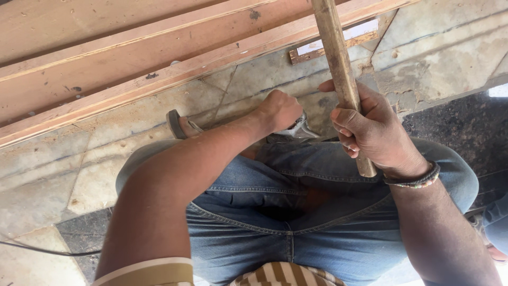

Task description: The person applies adhesive to wooden furniture components and hammers nails into a wooden frame, securing a thin backing piece while sitting on the floor.

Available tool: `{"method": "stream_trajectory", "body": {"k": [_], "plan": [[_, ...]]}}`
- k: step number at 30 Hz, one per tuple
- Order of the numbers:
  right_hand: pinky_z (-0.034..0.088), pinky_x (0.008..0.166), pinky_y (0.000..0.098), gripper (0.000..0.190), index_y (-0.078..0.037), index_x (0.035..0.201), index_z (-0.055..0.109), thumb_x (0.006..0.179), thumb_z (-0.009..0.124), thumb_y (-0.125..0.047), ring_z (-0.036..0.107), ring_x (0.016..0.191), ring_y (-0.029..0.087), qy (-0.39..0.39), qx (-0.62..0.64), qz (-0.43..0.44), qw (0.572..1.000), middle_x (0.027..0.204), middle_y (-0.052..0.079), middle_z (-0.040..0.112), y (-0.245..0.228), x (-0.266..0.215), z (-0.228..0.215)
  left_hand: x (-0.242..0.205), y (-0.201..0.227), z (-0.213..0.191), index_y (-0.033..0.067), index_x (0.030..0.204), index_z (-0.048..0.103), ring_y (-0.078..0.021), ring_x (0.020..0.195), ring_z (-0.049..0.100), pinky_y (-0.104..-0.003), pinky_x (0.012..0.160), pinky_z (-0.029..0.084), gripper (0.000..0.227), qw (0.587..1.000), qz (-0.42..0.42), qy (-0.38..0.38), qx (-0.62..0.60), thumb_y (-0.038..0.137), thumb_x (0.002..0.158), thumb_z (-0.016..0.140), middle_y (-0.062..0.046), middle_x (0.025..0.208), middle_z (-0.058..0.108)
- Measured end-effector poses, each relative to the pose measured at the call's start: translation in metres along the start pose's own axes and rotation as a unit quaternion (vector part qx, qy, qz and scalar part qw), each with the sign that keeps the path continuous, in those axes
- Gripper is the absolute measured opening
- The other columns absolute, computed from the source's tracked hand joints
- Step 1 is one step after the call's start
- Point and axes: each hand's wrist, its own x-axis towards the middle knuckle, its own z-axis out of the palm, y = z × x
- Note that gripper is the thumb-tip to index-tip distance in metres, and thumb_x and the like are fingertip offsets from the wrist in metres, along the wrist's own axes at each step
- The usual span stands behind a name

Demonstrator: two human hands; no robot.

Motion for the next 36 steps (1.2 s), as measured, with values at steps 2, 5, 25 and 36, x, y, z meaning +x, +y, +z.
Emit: {"method": "stream_trajectory", "body": {"k": [2,5,25,36], "plan": [[0.04,0.037,0.0208,0.046,-0.004,0.143,0.052,0.1,0.058,-0.023,0.043,0.042,0.003,0.001,0.003,-0.003,1.0,0.063,-0.006,0.044,0.001,0.0,-0.001,0.003,0.003,0.001,0.0133,0.085,0.079,-0.0264,0.087,0.076,-0.04,0.07,0.059,0.018,0.999,-0.021,0.022,-0.034,0.012,0.09,0.062,-0.01,0.091,0.078],[0.041,0.037,0.0209,0.045,-0.004,0.142,0.052,0.1,0.057,-0.021,0.042,0.041,0.003,0.005,0.005,-0.006,1.0,0.062,-0.007,0.044,0.002,0.0,-0.002,0.005,0.01,0.009,0.0125,0.085,0.079,-0.026,0.087,0.076,-0.04,0.071,0.06,0.016,0.995,-0.051,0.037,-0.078,0.012,0.089,0.063,-0.011,0.091,0.077],[0.037,0.036,0.0216,0.043,-0.004,0.137,0.054,0.095,0.054,-0.011,0.042,0.04,0.004,0.02,0.02,0.007,1.0,0.062,-0.005,0.045,-0.003,-0.001,-0.001,0.0,0.016,0.014,0.0097,0.086,0.079,-0.0316,0.092,0.074,-0.044,0.076,0.059,0.019,0.995,-0.008,0.047,-0.091,0.009,0.086,0.06,-0.014,0.093,0.077],[0.037,0.036,0.0241,0.044,-0.005,0.137,0.053,0.093,0.051,-0.007,0.039,0.041,0.007,0.054,0.007,0.021,0.998,0.061,-0.004,0.043,-0.001,0.001,0.003,0.016,0.011,0.031,0.009,0.082,0.079,-0.0314,0.088,0.075,-0.043,0.074,0.06,0.013,0.997,0.049,0.055,-0.04,0.013,0.08,0.066,-0.016,0.09,0.076]]}}
